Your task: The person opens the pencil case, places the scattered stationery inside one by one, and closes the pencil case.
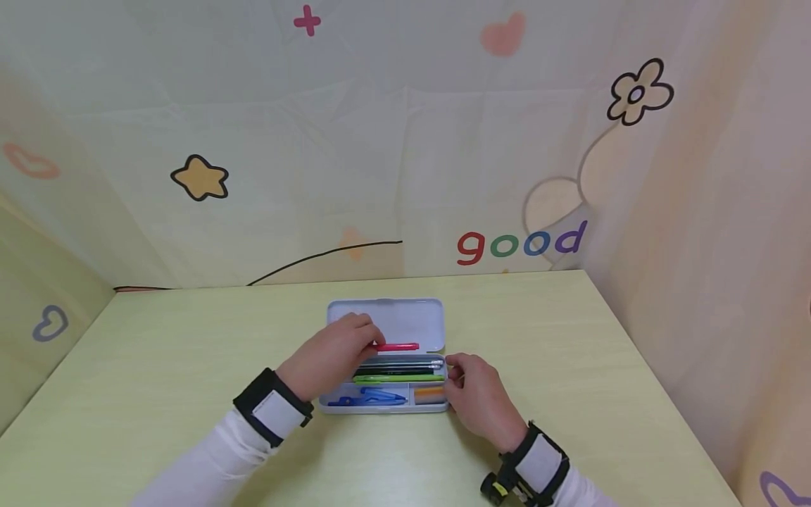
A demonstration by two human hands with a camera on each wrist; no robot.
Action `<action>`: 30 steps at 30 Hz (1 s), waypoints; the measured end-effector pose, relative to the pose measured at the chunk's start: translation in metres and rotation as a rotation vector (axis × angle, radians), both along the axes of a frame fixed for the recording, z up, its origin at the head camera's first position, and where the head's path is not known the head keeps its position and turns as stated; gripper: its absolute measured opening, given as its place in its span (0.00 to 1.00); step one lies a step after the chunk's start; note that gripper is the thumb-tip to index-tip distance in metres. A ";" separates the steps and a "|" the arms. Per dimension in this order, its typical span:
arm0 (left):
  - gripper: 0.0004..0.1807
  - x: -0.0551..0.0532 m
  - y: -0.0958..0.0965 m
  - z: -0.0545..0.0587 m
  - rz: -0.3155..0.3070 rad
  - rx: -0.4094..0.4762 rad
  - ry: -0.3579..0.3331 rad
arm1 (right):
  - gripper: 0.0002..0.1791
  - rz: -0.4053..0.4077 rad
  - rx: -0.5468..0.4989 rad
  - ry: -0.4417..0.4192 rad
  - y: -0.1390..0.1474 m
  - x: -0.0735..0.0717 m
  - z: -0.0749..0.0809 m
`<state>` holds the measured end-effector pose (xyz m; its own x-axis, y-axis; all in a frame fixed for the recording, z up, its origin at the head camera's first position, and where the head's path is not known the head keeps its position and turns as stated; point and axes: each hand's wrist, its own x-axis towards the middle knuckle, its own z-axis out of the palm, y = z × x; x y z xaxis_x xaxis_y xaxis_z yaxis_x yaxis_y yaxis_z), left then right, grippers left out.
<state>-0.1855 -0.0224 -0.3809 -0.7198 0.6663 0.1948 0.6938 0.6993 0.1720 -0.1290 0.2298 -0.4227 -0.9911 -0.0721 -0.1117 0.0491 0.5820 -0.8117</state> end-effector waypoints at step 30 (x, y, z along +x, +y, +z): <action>0.07 -0.005 0.024 -0.014 0.007 -0.075 -0.055 | 0.21 -0.010 0.016 -0.007 0.000 0.000 0.000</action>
<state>-0.1905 0.0016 -0.3954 -0.7328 0.6723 0.1045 0.6797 0.7165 0.1569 -0.1290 0.2296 -0.4227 -0.9910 -0.0607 -0.1197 0.0605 0.5945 -0.8018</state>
